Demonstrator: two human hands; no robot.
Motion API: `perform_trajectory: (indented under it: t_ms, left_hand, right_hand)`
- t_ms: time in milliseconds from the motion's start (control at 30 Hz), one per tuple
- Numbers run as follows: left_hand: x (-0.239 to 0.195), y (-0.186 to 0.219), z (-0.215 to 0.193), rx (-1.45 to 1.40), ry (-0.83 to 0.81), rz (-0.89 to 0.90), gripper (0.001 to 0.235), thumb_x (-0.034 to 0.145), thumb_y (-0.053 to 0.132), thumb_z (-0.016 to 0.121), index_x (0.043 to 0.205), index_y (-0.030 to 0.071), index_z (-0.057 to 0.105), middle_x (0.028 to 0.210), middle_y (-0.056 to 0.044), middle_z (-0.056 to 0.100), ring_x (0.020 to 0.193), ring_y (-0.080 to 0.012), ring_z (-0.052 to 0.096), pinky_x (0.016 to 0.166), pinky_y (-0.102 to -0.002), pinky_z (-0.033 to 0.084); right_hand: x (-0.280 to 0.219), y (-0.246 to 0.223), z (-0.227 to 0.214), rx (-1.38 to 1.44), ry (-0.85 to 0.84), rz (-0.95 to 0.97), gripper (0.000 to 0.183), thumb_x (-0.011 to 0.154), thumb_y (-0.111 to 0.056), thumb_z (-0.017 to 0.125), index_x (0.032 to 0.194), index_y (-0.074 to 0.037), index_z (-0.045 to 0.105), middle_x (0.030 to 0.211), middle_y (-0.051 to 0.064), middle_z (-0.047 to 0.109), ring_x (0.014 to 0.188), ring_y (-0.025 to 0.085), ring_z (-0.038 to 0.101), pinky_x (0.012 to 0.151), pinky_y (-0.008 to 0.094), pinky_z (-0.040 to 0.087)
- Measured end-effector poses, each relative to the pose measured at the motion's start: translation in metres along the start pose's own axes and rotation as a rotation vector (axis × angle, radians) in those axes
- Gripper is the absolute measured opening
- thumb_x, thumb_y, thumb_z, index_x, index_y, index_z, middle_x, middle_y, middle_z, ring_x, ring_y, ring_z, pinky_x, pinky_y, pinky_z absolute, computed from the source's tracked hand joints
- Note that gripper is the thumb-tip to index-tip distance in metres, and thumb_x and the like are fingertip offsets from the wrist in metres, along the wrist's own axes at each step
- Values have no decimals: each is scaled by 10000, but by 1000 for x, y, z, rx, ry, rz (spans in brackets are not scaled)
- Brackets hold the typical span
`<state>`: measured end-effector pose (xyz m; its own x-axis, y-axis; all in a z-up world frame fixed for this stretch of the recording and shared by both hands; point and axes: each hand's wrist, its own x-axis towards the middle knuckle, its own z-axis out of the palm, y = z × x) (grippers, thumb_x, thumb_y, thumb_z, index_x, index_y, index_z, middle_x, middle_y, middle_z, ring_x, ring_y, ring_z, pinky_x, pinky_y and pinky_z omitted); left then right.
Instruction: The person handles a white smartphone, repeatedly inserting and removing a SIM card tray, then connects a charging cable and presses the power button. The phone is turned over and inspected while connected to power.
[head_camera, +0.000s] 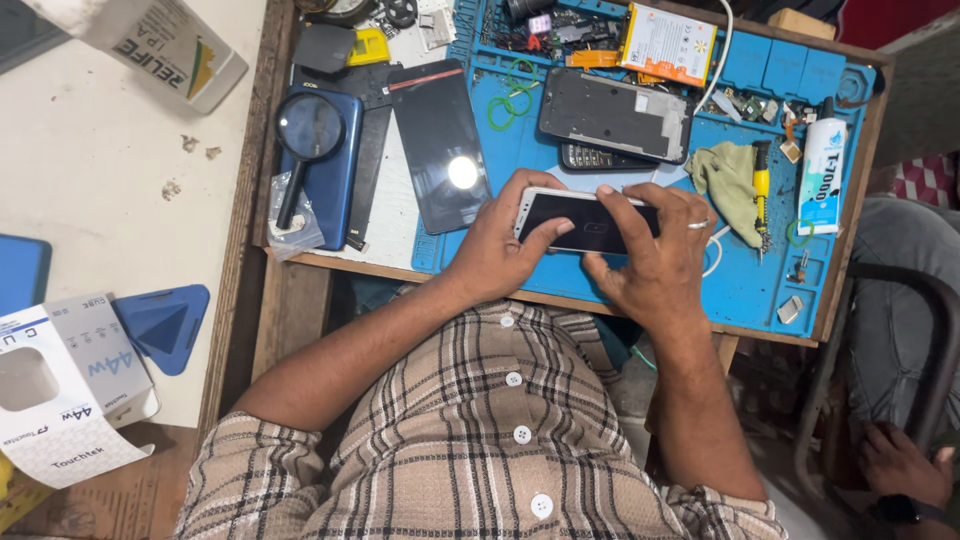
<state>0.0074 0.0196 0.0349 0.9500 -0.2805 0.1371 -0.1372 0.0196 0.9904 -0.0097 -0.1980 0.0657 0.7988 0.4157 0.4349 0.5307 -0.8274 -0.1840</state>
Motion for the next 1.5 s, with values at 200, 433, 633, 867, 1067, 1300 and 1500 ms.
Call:
perform_trajectory:
  t_ms: [200,433,633,867,1067,1300,1500]
  left_hand:
    - [-3,0,0,-115,-8,40,368,1038,183,668,1344,28,536,1159,-99,696,1098,-141,674,947,-300,556]
    - [-3,-7,0,-253,15,125,415,1151,226,494,1483,-23,501,1313,-103,663,1207,-131,628,1040,-283,516]
    - [-4,-4,-1,-191,15,5,414,1127,250,485,1413,-34,576,957,-62,700,794,-89,656,699,-242,563]
    - [-2,-5,0,-253,7,15,416,1110,253,479,1407,-29,555,1011,-67,707,822,-98,692,715,-255,609]
    - [-4,-6,0,-260,4,30,418,1106,244,469,1414,-28,539,1087,-85,705,865,-114,708,724,-258,636]
    - [-2,-5,0,-245,-20,13,420,1104,238,463,1424,-29,519,1065,-96,709,847,-121,722,703,-254,637]
    - [-2,-6,0,-245,-26,20,425,1106,242,454,1426,-34,502,1101,-109,697,916,-145,725,742,-268,658]
  right_hand:
    - [1,1,1,53,37,50,761,691,-286,899,1388,-189,610,1196,103,557,1102,322,519,992,490,415]
    - [4,-2,-5,111,42,108,809,600,-303,881,1348,-115,637,1097,137,583,1023,349,560,918,481,466]
    - [6,-9,-6,51,72,112,812,571,-313,892,1326,-148,644,1095,127,597,1008,348,564,906,489,462]
    - [4,-6,-4,27,107,84,789,588,-333,902,1320,-179,649,1081,105,590,999,327,554,901,484,449]
    - [2,-6,-5,9,115,75,784,585,-352,908,1310,-187,658,1074,105,592,986,322,548,892,477,444]
    - [2,-6,-4,-6,116,76,778,584,-371,902,1304,-194,664,1086,102,595,1002,316,550,895,475,444]
    - [2,-4,-4,-18,101,85,761,591,-379,910,1289,-195,670,1075,107,593,981,316,546,878,475,444]
